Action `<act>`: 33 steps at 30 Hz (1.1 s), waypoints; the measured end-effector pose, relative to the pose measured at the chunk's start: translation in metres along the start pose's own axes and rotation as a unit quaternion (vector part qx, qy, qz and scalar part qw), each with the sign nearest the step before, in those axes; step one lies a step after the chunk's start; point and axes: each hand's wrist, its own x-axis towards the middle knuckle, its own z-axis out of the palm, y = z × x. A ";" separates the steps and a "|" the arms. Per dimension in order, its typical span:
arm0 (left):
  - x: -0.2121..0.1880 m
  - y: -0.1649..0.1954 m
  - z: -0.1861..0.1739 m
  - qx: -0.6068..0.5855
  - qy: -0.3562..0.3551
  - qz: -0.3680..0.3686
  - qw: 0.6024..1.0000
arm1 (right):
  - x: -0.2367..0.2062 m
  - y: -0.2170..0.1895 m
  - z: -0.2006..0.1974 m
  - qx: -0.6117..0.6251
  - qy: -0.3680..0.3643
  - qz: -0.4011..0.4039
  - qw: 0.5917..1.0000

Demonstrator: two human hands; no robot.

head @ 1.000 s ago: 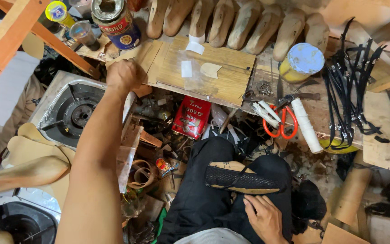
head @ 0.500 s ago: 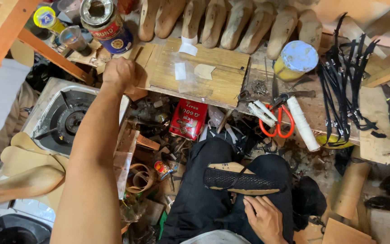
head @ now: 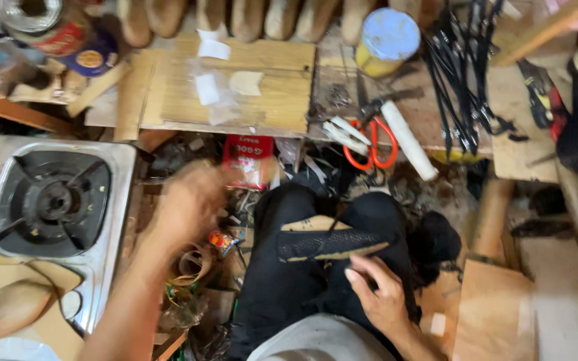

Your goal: The person uses a hammer to drive a black strap into the sole of a sandal, repeatedly tapping along the edge. They then attach a thin black strap across the insole and continue hammering to secure it.

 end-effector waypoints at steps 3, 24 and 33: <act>-0.036 0.069 0.060 -0.136 -0.115 0.056 0.982 | -0.002 0.001 0.000 0.086 -0.049 -0.005 0.995; -0.055 0.060 0.170 -0.400 -0.021 -0.227 0.888 | 0.043 0.082 -0.046 0.192 0.006 0.142 0.971; -0.064 0.061 0.178 -0.391 0.000 -0.227 0.892 | 0.056 0.080 -0.041 0.156 -0.036 0.151 0.976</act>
